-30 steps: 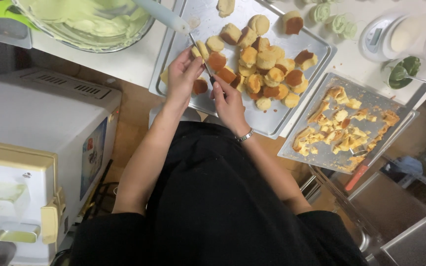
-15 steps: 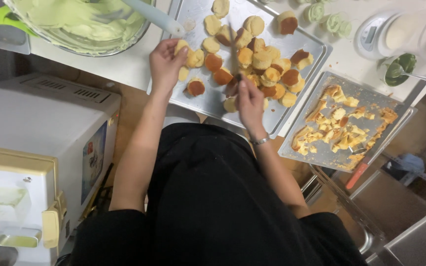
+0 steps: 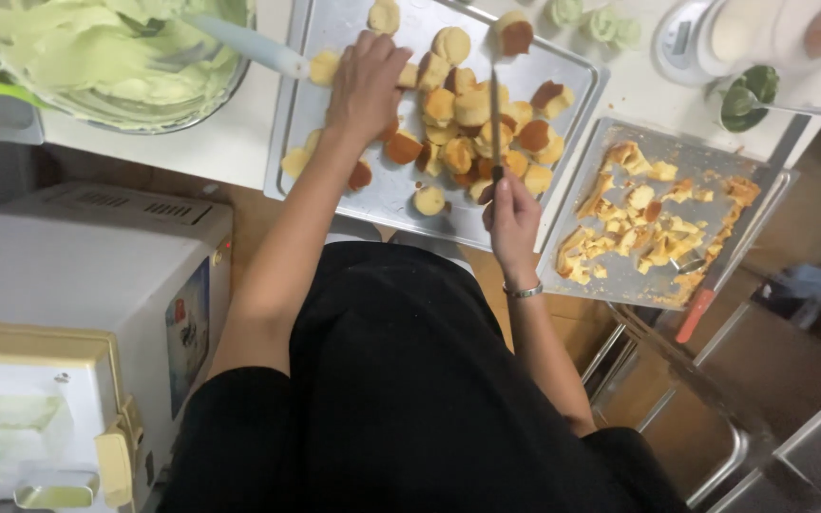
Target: Cutting circular pieces from a sponge cake using a ring mold and trimming them with a knife.
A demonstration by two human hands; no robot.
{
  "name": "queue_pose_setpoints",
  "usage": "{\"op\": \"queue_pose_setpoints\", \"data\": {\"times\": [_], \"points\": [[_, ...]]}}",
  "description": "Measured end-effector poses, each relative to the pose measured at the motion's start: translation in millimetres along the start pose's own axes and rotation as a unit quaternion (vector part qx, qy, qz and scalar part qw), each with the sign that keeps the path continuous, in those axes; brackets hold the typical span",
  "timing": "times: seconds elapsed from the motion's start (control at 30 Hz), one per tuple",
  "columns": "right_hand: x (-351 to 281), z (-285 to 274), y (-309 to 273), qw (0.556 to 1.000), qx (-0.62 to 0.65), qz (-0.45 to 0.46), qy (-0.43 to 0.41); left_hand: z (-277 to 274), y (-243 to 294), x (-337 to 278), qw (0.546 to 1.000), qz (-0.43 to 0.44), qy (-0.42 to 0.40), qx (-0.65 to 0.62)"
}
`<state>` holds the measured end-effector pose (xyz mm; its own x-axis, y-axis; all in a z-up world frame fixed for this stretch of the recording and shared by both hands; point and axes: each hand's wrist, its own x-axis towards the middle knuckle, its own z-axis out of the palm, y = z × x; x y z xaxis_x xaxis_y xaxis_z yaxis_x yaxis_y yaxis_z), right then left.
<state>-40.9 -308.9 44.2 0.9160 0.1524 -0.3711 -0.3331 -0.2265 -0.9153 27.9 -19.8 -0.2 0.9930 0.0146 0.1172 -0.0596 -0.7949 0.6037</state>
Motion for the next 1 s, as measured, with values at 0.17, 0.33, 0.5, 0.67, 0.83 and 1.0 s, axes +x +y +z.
{"op": "queue_pose_setpoints", "data": {"times": [0.17,0.33,0.5,0.67,0.83,1.0], "points": [[-19,2,-4,1.0,0.002,0.01,0.007,-12,20,-10,0.959,-0.161,-0.023,-0.23],[-38,12,-35,0.99,-0.076,-0.118,0.001,-21,79,-23,0.741,-0.316,-0.075,-0.589],[-59,0,-77,0.977,-0.157,-0.127,0.068,30,114,-31,0.494,-0.296,-0.077,-0.814],[-80,-36,-70,0.972,-0.148,-0.112,0.141,36,176,-17,0.634,-0.24,-0.132,-0.723],[-103,-77,-54,0.959,-0.157,-0.104,0.211,73,217,-18,0.66,-0.169,-0.176,-0.711],[-123,-113,-38,0.953,-0.165,-0.089,0.239,105,252,-19,0.683,-0.123,-0.201,-0.691]]}}
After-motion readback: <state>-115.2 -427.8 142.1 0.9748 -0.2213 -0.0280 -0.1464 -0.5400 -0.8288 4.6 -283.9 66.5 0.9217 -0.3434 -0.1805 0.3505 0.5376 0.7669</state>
